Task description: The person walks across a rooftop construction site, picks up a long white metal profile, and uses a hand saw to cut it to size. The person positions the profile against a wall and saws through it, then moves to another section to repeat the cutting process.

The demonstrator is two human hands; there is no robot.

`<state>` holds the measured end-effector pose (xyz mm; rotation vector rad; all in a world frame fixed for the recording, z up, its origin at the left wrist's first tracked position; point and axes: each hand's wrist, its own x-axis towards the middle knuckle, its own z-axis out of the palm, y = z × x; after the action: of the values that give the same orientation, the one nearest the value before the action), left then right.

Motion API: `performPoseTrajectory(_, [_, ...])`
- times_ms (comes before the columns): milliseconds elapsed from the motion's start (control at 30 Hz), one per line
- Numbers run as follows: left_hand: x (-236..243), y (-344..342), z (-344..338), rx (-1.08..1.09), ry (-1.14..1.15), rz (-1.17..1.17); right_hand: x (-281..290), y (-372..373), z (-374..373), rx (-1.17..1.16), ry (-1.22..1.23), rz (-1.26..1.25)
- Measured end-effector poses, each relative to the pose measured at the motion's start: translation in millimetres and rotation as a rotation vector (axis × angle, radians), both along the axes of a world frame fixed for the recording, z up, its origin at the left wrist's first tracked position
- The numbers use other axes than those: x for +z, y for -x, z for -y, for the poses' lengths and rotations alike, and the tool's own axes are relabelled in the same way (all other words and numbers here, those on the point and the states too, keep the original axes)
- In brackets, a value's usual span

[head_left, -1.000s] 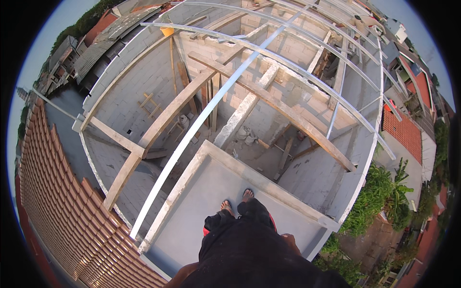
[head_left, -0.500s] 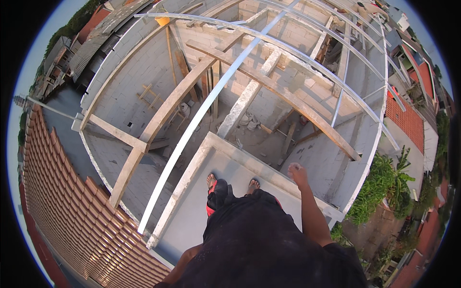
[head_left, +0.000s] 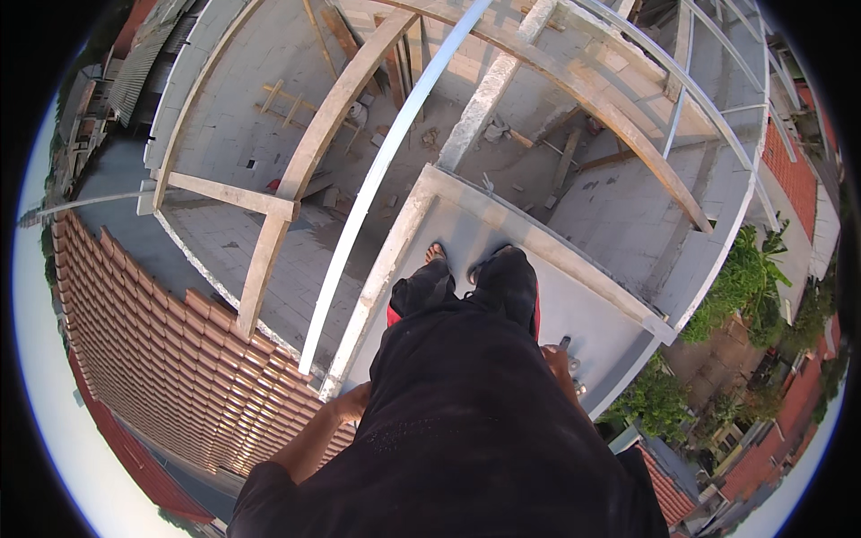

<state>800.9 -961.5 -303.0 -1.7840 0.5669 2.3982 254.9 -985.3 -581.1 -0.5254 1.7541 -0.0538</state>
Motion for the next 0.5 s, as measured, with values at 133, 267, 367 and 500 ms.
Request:
performPoseTrajectory(133, [1,-11,44,-0.099,-0.004,0.023,32,-48,15,-0.412,0.002,0.034])
performPoseTrajectory(267, [9,-24,116,-0.325,-0.009,0.019,52,-59,68,-0.554,-0.003,0.009])
performPoseTrajectory(367, [12,-27,176,-0.737,0.077,-0.058,71,-55,105,-0.562,0.071,-0.019])
performPoseTrajectory(500, [-15,-30,227,-0.829,0.072,-0.181,84,-14,130,-0.574,0.226,-0.035])
